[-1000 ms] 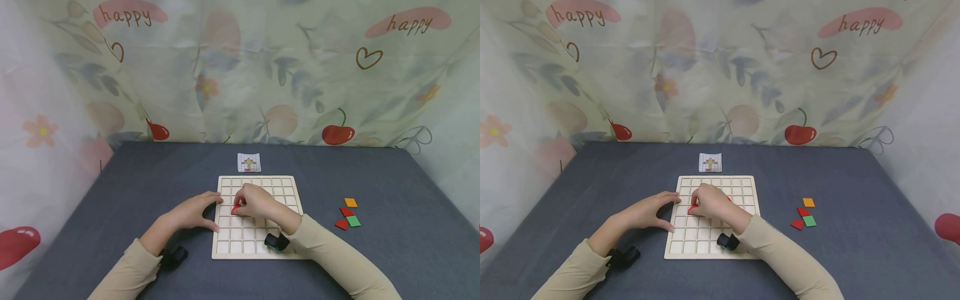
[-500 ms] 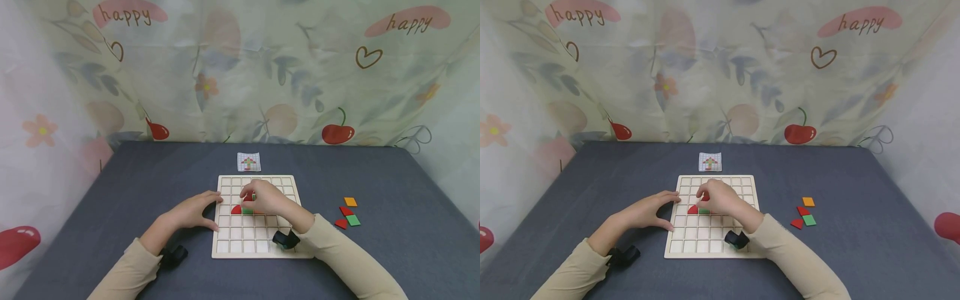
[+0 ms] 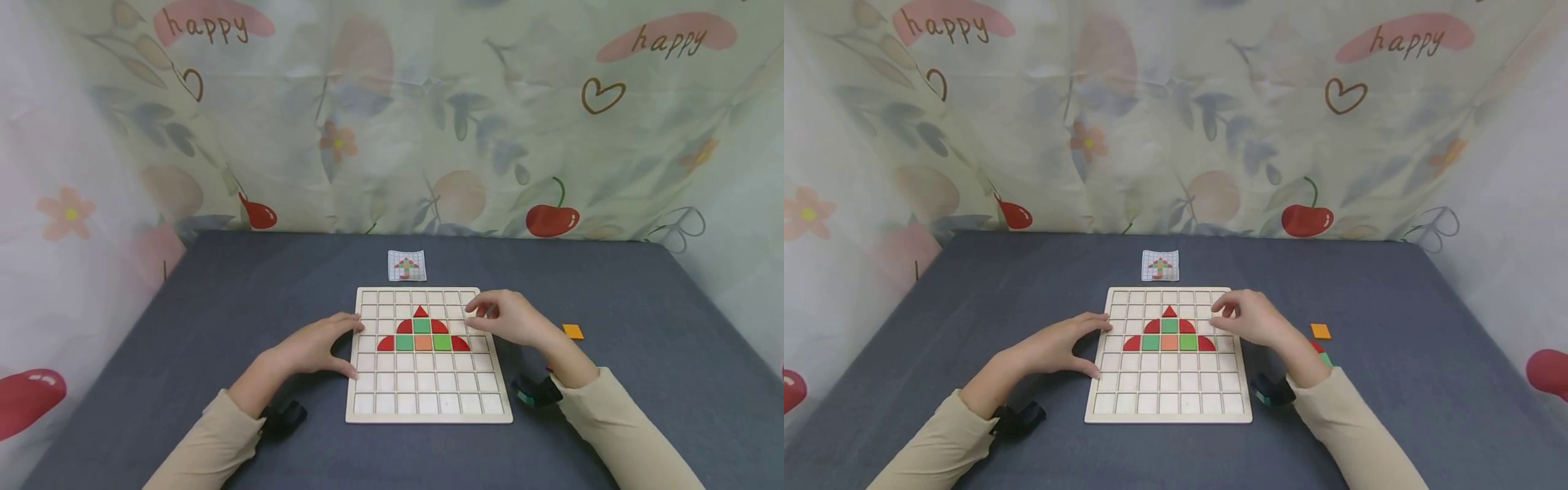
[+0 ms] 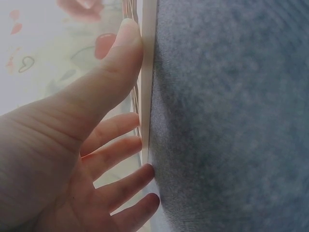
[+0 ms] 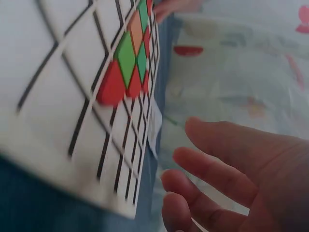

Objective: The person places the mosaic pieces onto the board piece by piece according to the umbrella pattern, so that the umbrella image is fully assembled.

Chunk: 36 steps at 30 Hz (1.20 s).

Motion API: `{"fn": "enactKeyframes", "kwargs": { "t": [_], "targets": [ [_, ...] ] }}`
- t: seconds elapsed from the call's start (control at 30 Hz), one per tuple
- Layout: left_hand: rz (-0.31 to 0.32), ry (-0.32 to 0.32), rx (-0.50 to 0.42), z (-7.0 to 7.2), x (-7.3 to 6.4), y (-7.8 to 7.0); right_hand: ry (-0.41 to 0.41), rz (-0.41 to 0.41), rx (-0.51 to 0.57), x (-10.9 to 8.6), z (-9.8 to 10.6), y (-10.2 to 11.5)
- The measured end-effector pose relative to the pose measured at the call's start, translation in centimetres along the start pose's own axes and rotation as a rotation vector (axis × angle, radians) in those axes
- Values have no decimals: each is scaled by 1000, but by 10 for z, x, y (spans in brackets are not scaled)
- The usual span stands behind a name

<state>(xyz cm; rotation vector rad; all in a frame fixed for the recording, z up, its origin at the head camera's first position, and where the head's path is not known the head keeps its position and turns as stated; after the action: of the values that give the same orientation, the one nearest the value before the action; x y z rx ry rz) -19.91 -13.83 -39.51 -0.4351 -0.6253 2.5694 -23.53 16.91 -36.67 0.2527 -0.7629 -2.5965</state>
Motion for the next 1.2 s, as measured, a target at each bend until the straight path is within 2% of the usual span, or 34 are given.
{"fn": "enactKeyframes", "kwargs": {
  "t": [0.3,0.5,0.63,0.83,0.93,1.1,1.2],
  "targets": [
    [10,0,1,0,0,-1,-19,-98,-2,-31,34,-46],
    [-2,-2,-2,0,-1,-2,78,-146,50,-55,54,-83],
    [-19,-8,-2,0,-1,-1,163,-128,116,-70,62,-103],
    [-18,-10,-1,0,-1,0,304,-73,206,-85,65,-122],
    [-15,-8,-4,0,-1,0,348,-75,240,-88,63,-128],
    [-5,-5,-7,0,0,1,336,-74,223,-90,58,-134],
    [1,-6,-6,-1,0,1,303,-39,187,-90,55,-134]
  ]
}}
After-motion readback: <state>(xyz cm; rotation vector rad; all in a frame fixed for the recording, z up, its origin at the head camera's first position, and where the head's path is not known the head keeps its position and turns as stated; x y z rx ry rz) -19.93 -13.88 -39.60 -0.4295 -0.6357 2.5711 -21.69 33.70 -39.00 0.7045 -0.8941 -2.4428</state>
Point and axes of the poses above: each hand's wrist, its own x-axis towards the middle knuckle, its own z-axis out of the back of the hand, y = z × x, the point moved 3 cm from there along x, towards the middle knuckle, and after that the axes turned 1 degree about -x, right-handed, at the moved point
